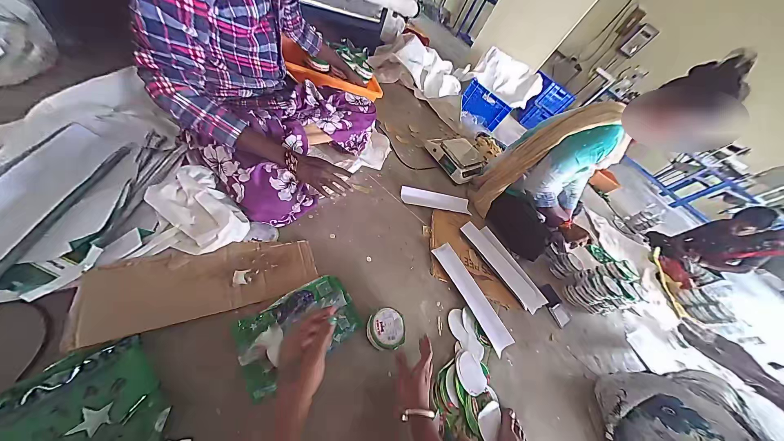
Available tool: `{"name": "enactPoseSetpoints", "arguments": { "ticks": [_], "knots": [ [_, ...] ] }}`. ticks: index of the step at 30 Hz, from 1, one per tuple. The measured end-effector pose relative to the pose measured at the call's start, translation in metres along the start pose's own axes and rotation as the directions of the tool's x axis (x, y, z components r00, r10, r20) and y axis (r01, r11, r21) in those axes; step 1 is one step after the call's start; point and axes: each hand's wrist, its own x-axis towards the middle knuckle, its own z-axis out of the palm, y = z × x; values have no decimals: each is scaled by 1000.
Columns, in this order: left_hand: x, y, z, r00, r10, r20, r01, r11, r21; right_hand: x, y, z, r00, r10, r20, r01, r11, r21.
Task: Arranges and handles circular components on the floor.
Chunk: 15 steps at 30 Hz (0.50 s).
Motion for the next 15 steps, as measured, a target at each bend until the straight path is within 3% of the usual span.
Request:
{"name": "enactPoseSetpoints", "arguments": {
  "ticks": [2, 4, 5, 6, 8, 10, 12, 14, 15],
  "knots": [
    [-8, -10, 23, 953, -199, 230, 194, 980, 44, 33, -19, 12, 999, 27, 27, -28, 999, 18],
    [-14, -18, 45, 824, -432, 367, 408, 901, 147, 55, -27, 16, 985, 64, 160, -44, 991, -125],
    [-15, -30, 56, 779, -486, 395, 443, 874, 200, 59, -32, 18, 968, 103, 230, -51, 974, -220],
    [-16, -42, 64, 756, -505, 417, 455, 863, 220, 58, -37, 19, 956, 120, 267, -40, 957, -286],
    [-15, -50, 73, 762, -505, 405, 470, 862, 191, 51, -38, 20, 957, 116, 266, -52, 970, -238],
    [-13, -48, 75, 749, -552, 366, 541, 829, 143, 45, -32, 16, 963, 165, 213, -163, 986, -27],
    [-12, -42, 72, 655, -657, 374, 659, 738, 143, 38, -31, 6, 956, 239, 170, -272, 939, 211],
    [-15, -36, 72, 587, -715, 381, 719, 676, 161, 26, -37, -4, 986, 151, 76, -165, 962, 217],
    [-16, -30, 71, 607, -703, 371, 699, 694, 173, 16, -39, -5, 1000, -11, 1, 11, 993, 118]
  ]
}}
